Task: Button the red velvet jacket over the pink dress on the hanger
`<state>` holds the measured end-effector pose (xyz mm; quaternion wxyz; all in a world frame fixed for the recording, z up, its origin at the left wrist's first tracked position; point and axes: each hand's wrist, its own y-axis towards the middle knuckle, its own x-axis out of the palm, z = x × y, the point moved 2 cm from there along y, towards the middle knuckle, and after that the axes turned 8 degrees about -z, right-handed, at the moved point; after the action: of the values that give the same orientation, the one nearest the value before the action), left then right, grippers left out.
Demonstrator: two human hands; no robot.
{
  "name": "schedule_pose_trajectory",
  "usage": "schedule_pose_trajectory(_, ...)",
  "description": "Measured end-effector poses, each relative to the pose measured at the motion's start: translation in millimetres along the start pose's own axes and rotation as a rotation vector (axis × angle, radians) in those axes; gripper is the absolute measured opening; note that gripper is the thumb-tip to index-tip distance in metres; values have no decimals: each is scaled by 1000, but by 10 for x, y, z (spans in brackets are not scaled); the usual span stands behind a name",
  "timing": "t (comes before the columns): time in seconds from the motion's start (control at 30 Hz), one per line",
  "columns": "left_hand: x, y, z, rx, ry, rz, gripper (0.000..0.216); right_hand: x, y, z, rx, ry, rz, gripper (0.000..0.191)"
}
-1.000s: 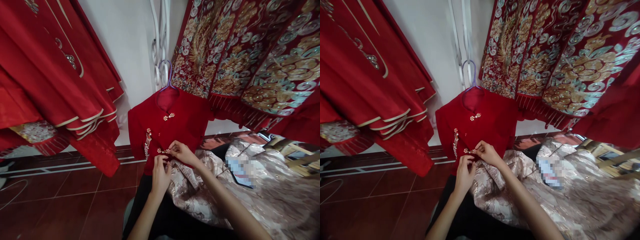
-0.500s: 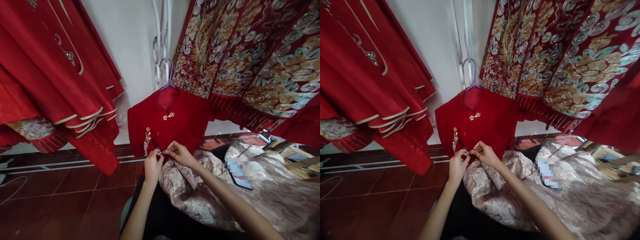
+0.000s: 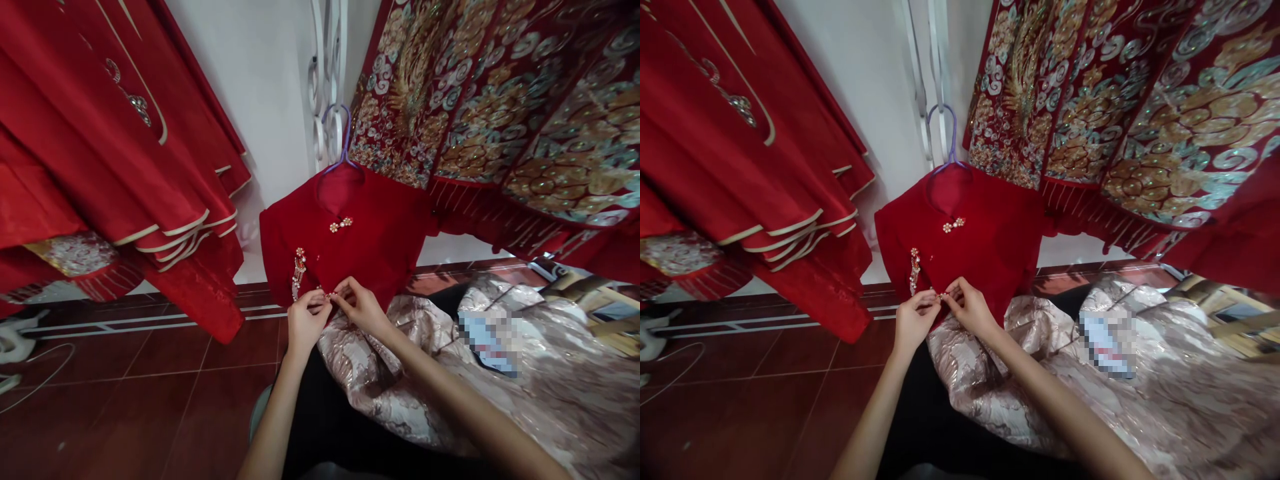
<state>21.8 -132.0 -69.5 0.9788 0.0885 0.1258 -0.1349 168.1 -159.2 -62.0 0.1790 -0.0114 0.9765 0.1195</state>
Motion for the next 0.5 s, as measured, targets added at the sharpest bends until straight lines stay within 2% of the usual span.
schedule_pose_trajectory(0.1, -5, -1, -20, -1, -32, 10, 24, 18, -22, -25, -13, -47, 45, 14)
schedule_pose_trajectory(0.3, -16, -11, -60, 9, -14, -11, 20, 12, -25, -27, -52, -51, 21, 13)
schedule_pose_trajectory(0.5, -31, -33, -25, 24, 19, -5, 17, 42, -47, -39, -60, -39, 89, 12)
